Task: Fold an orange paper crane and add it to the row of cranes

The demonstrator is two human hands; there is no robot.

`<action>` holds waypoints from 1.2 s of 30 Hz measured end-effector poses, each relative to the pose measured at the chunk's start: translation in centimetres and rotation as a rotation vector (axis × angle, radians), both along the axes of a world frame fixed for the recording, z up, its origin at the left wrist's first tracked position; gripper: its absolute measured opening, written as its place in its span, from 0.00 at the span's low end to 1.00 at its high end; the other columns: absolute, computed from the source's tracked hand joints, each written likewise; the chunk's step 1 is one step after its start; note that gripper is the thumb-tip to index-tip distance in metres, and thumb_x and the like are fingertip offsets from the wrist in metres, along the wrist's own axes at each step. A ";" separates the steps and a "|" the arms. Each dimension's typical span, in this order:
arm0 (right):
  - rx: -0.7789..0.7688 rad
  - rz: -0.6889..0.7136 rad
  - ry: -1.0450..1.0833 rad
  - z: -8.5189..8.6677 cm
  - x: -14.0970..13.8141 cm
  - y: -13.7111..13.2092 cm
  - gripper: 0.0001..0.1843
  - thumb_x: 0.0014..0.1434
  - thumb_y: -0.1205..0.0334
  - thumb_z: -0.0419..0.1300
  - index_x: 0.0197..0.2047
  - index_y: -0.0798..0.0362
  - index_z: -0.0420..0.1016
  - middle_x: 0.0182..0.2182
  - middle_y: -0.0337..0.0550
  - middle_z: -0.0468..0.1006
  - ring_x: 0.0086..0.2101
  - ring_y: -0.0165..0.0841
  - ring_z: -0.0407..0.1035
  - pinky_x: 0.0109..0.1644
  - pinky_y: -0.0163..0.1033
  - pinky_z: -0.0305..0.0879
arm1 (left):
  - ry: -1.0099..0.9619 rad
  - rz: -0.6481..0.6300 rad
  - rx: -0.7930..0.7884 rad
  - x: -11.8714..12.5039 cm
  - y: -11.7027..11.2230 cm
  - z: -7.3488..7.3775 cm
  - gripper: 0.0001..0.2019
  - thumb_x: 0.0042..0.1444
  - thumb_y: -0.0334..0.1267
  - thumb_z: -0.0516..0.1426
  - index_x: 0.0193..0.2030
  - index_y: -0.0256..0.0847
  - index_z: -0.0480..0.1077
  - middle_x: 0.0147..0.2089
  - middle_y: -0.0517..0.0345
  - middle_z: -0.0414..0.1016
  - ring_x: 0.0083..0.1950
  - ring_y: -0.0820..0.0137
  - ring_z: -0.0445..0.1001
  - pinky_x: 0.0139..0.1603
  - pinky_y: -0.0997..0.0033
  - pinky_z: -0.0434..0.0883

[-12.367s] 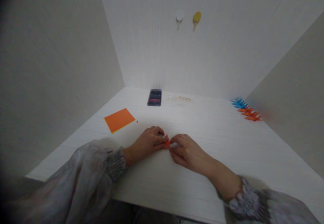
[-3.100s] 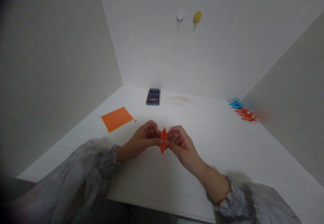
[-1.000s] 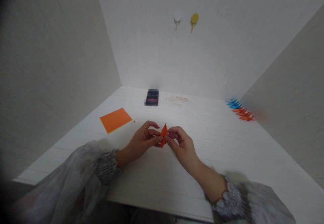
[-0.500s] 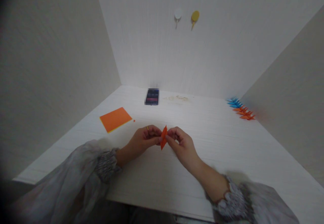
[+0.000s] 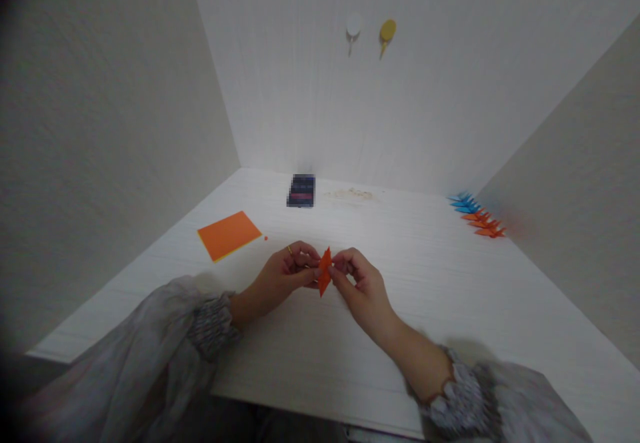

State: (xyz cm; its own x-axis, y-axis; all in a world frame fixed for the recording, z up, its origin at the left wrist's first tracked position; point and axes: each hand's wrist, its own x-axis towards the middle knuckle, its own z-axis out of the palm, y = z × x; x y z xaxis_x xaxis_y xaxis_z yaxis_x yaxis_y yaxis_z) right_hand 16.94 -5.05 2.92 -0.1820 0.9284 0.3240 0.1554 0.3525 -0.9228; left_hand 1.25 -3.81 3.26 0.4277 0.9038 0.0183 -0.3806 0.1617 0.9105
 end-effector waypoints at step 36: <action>0.091 0.024 -0.210 1.4 0.5 -0.1 0.05 0.54 0.62 0.56 0.29 0.51 0.73 0.26 0.39 0.69 0.29 0.30 0.64 0.33 0.36 0.60 | 0.199 -0.057 0.031 -0.1 0.0 -0.9 0.10 0.39 0.35 0.62 0.29 0.34 0.70 0.29 0.58 0.74 0.30 0.74 0.71 0.36 0.71 0.68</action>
